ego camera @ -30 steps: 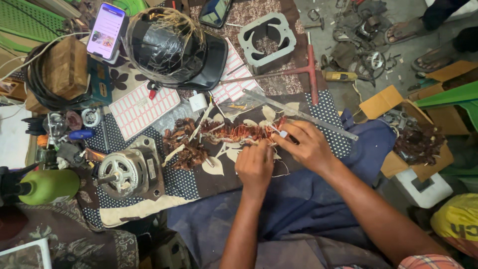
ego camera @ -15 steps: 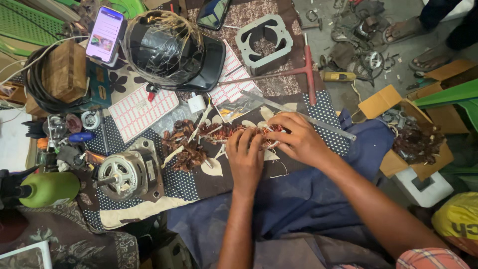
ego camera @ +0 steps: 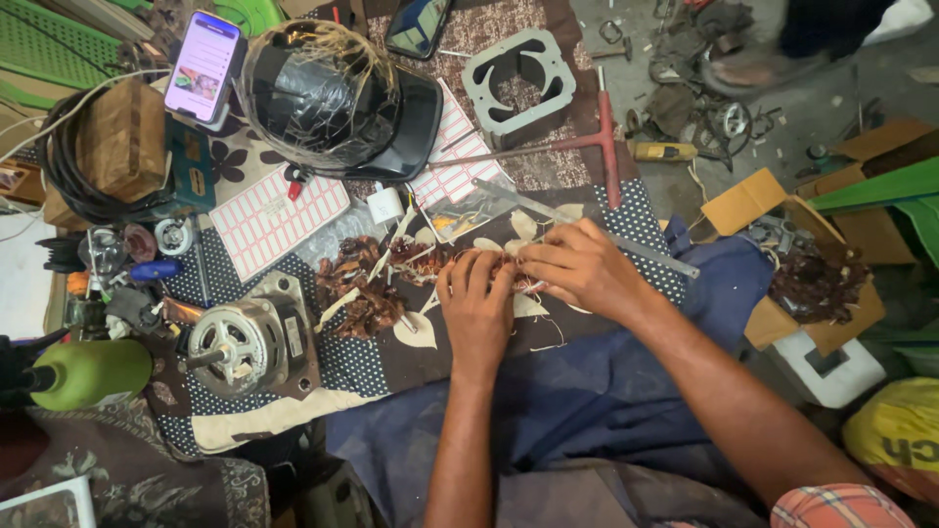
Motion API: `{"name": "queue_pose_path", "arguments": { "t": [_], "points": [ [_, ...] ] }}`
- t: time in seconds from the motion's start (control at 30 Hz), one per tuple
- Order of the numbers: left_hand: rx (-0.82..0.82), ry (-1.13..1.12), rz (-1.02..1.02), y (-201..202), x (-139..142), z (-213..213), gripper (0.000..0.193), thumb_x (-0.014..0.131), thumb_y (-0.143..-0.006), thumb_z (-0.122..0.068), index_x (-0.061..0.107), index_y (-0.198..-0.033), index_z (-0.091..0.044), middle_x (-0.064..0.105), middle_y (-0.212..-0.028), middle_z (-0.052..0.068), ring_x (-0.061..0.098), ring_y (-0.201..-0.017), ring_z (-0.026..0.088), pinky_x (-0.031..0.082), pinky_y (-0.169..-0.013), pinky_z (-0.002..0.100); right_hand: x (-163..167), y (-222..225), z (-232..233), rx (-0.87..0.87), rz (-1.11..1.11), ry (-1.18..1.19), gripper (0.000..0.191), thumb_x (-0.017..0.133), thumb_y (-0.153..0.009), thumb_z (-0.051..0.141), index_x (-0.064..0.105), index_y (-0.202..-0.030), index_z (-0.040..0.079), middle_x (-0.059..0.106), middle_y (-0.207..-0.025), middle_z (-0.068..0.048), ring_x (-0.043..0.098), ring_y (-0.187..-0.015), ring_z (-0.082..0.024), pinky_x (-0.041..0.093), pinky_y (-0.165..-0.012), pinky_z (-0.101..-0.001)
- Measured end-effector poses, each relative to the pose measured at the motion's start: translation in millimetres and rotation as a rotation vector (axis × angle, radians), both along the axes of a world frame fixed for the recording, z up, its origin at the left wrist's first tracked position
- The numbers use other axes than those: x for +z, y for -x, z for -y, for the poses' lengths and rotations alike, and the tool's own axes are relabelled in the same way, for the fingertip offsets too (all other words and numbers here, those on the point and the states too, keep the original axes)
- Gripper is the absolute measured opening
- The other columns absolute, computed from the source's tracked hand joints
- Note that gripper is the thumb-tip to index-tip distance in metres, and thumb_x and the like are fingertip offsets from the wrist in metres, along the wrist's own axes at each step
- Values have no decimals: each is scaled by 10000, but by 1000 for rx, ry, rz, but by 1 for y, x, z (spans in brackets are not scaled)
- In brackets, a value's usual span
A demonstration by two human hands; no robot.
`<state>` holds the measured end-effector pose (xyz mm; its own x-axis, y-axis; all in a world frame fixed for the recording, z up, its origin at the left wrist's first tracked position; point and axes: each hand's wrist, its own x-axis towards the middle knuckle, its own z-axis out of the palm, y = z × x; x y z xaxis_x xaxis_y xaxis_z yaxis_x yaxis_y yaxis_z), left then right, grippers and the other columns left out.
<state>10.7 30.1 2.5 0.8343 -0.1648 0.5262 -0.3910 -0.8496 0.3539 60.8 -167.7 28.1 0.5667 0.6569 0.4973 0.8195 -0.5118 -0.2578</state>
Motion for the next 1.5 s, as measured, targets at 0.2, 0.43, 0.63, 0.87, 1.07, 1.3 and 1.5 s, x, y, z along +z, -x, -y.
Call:
{"name": "queue_pose_path", "arguments": {
  "t": [0.2,0.43,0.63,0.87,1.07,1.3,1.5],
  "points": [
    [7,-11,12,1,-3,1,209,711,-884,-107,691,-1092,-115,638,-1225,62,571,-1252,274,393,-1096,509,-3,1,-2,2,30,0,353,856,-738,247,705,-1027,111,691,-1158,37,607,-965,-208,449,-856,-406],
    [24,-31,35,-1,-5,3,210,685,-880,-106,699,-1087,-136,644,-1195,65,577,-1233,267,389,-1103,507,1,0,1,-3,28,43,328,827,-690,285,643,-895,108,649,-971,15,580,-865,-220,415,-769,-408],
    [52,-54,15,2,-4,6,177,678,-896,-116,691,-1069,-149,645,-1181,60,586,-1233,266,384,-1114,511,2,2,4,-9,16,48,335,815,-659,281,611,-854,101,590,-871,4,564,-828,-216,402,-735,-397],
    [62,-83,28,-1,-4,8,154,668,-916,-138,709,-1064,-151,652,-1183,62,588,-1234,268,385,-1110,509,7,6,6,-38,-20,41,317,832,-630,216,619,-836,101,572,-806,-7,558,-792,-221,406,-700,-391],
    [90,-97,30,-2,-5,11,128,669,-919,-140,710,-1040,-138,660,-1176,62,590,-1226,272,385,-1106,513,5,18,-1,-123,-32,-22,300,845,-650,182,616,-822,93,571,-784,-13,546,-773,-229,404,-690,-396],
    [96,-103,15,0,-7,11,167,667,-920,-119,709,-1082,-113,646,-1186,68,574,-1244,274,375,-1117,526,6,21,1,-154,-97,-47,315,847,-634,149,670,-890,99,600,-807,-14,553,-787,-242,424,-701,-403],
    [9,21,-50,2,5,7,359,715,-804,-122,702,-1162,-119,607,-1238,94,524,-1282,308,317,-1161,546,19,17,7,-191,-240,-224,438,842,-658,77,699,-1072,66,673,-1164,-101,618,-1107,-317,513,-945,-405]
  ]
}}
